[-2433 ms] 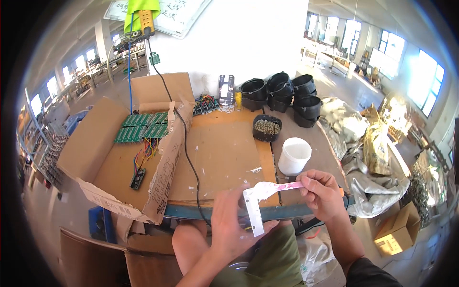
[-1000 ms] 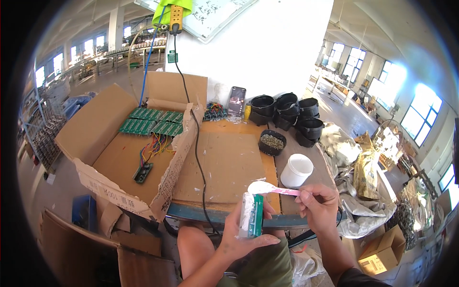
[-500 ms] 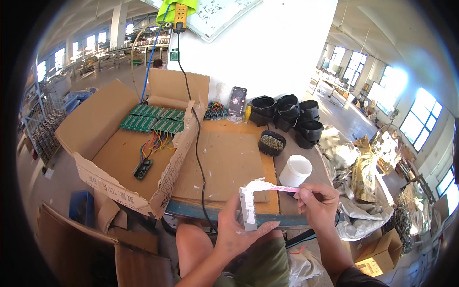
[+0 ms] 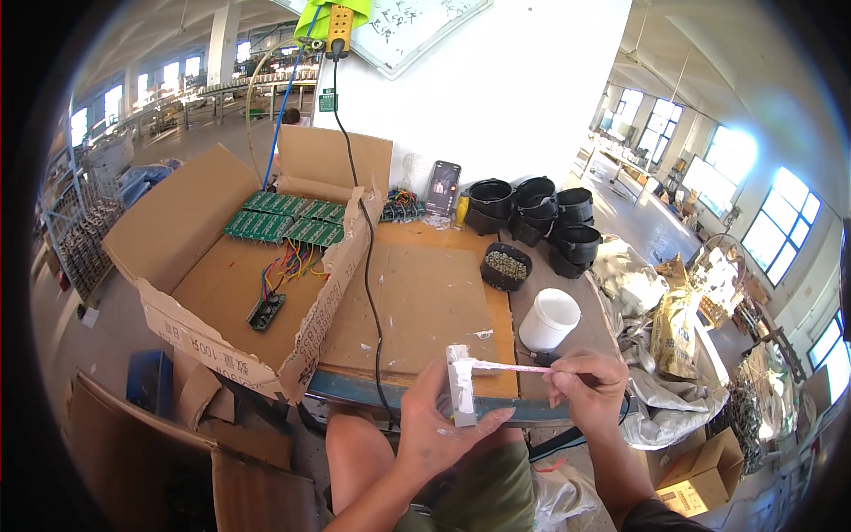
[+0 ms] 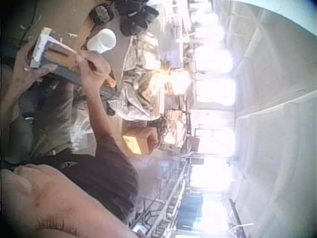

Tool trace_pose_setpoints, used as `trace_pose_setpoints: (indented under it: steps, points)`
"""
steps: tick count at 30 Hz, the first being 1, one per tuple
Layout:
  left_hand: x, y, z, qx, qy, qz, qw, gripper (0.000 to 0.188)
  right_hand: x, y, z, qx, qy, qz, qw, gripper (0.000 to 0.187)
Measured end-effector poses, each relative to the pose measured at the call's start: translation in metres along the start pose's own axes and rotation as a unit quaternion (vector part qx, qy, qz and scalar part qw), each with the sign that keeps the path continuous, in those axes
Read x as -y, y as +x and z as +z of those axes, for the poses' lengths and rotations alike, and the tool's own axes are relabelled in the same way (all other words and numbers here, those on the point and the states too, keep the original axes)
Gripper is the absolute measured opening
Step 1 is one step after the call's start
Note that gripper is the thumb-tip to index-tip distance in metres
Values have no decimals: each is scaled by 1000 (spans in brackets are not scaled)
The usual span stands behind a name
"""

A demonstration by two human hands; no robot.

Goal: The person applies white adhesive to a circuit board using a small spatula, inserts the board into a black plastic housing, and uses an electric screwdriver to secure components.

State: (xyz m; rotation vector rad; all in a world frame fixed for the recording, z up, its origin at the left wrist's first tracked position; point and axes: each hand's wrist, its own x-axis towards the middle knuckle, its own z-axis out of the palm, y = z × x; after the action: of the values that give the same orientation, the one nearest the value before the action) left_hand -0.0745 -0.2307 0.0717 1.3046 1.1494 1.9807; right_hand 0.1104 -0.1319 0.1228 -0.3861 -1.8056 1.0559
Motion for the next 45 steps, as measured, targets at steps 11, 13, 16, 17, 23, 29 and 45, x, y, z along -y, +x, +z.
trace_pose_setpoints:
  steps: [11,13,16,17,23,29,45]
  points:
    - [-5,2,-1,-34,55,24,998,57,1,-7,-7,73,-70,-62,993,13]
    - [-3,2,-1,-37,62,27,997,56,-3,-9,-8,70,-82,-62,992,12]
    - [-1,1,-2,-19,80,17,996,54,-8,-6,-3,23,-45,-18,999,12]
    - [0,1,-3,-8,87,18,996,54,-11,-3,-4,26,-47,-18,998,12]
    - [-3,1,0,14,78,29,996,56,-19,16,-10,24,-56,-25,998,12]
    - [-3,4,-1,31,96,44,994,58,-26,25,-14,14,-33,-35,999,9]
    - [2,0,-4,79,39,-15,996,67,-11,43,-10,-17,-62,-53,996,8]
